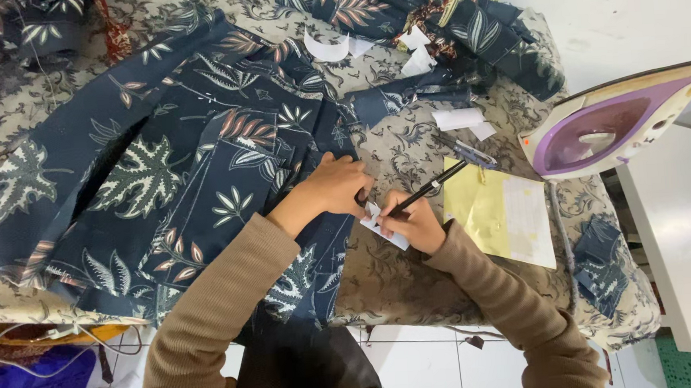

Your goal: The person folds a dark floral-patterned garment on a table, writes on a small white tag with a pen, and attaches the tag to the garment using a ribbon. The person handles the garment, tag, and pen throughout the process.

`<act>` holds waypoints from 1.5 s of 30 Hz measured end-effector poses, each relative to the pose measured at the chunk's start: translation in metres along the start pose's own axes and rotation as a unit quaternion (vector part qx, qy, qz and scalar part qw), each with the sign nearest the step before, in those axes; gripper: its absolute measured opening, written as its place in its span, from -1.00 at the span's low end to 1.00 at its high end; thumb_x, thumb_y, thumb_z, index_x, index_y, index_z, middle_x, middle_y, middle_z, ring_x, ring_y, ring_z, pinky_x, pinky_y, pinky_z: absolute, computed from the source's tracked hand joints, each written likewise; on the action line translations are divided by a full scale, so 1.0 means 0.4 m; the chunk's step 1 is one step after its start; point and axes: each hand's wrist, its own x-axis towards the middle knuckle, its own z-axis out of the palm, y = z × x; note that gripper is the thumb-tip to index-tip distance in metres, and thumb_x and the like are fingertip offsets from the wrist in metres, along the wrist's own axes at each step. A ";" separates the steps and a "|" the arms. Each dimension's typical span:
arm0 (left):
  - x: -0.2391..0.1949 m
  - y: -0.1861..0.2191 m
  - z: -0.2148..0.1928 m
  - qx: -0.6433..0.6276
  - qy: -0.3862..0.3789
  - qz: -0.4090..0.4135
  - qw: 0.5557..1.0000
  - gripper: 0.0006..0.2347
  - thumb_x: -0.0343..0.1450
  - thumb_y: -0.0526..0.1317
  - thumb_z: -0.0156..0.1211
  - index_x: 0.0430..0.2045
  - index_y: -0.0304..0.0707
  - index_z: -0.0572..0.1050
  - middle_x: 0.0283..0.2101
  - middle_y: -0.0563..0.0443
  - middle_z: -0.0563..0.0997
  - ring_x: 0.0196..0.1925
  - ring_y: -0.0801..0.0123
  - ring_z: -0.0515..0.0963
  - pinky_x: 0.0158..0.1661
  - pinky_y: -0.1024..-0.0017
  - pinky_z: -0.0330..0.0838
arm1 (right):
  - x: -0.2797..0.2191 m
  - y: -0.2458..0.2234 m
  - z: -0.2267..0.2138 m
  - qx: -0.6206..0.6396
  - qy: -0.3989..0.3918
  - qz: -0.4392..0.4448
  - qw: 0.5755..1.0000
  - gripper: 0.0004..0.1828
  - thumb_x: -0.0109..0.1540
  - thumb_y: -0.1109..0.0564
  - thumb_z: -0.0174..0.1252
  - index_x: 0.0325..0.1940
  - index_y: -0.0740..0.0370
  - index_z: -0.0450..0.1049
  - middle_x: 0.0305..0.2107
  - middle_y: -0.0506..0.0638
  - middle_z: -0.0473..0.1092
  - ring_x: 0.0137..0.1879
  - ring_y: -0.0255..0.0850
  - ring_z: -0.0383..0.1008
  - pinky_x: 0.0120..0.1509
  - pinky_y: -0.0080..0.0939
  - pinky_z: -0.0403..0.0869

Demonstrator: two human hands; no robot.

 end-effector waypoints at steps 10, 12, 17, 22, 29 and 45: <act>-0.005 0.003 -0.007 0.000 0.003 -0.001 1.000 -0.60 0.08 0.20 0.51 -0.50 -0.02 0.60 -0.22 0.12 0.51 0.02 0.25 0.44 -0.03 0.10 0.15 | 0.000 -0.007 0.000 0.017 0.004 0.017 1.000 -0.80 0.20 0.45 0.17 -0.37 0.30 0.30 -0.50 0.01 0.45 -0.38 -0.32 0.50 -0.29 -0.30 0.46; -0.004 0.002 -0.005 -0.004 0.003 -0.001 1.000 -0.60 0.08 0.21 0.51 -0.51 -0.03 0.60 -0.23 0.12 0.51 0.02 0.25 0.44 -0.03 0.10 0.15 | 0.000 -0.007 0.000 0.011 0.009 0.017 1.000 -0.80 0.22 0.44 0.18 -0.37 0.31 0.31 -0.51 0.01 0.45 -0.38 -0.32 0.49 -0.28 -0.31 0.46; -0.004 -0.003 0.003 0.002 0.017 0.006 1.000 -0.61 0.07 0.19 0.51 -0.51 -0.03 0.60 -0.22 0.12 0.52 0.02 0.24 0.44 -0.04 0.10 0.17 | -0.001 -0.007 0.006 -0.003 0.008 0.012 1.000 -0.79 0.20 0.43 0.18 -0.39 0.30 0.30 -0.51 0.02 0.46 -0.40 -0.35 0.48 -0.30 -0.32 0.45; -0.004 -0.002 0.003 0.003 0.014 0.005 1.000 -0.60 0.07 0.20 0.52 -0.51 -0.04 0.59 -0.22 0.10 0.51 0.02 0.23 0.44 -0.04 0.10 0.16 | 0.000 -0.016 0.008 -0.011 0.017 0.010 1.000 -0.81 0.21 0.43 0.18 -0.38 0.32 0.32 -0.52 0.03 0.46 -0.41 -0.35 0.48 -0.30 -0.32 0.45; -0.007 0.000 0.000 -0.005 0.013 0.004 1.000 -0.60 0.07 0.20 0.51 -0.51 -0.04 0.60 -0.22 0.10 0.50 0.02 0.24 0.45 -0.03 0.11 0.15 | 0.001 -0.026 0.012 -0.032 0.019 -0.001 0.999 -0.82 0.21 0.41 0.18 -0.38 0.31 0.33 -0.53 -0.01 0.45 -0.41 -0.36 0.49 -0.32 -0.33 0.44; -0.006 0.000 -0.001 -0.009 -0.003 -0.009 1.000 -0.61 0.08 0.19 0.48 -0.50 -0.02 0.59 -0.22 0.10 0.51 0.01 0.24 0.44 -0.02 0.12 0.14 | 0.009 -0.001 -0.003 -0.035 0.034 -0.007 0.999 -0.79 0.23 0.41 0.19 -0.38 0.29 0.30 -0.55 0.02 0.47 -0.45 -0.36 0.45 -0.34 -0.34 0.42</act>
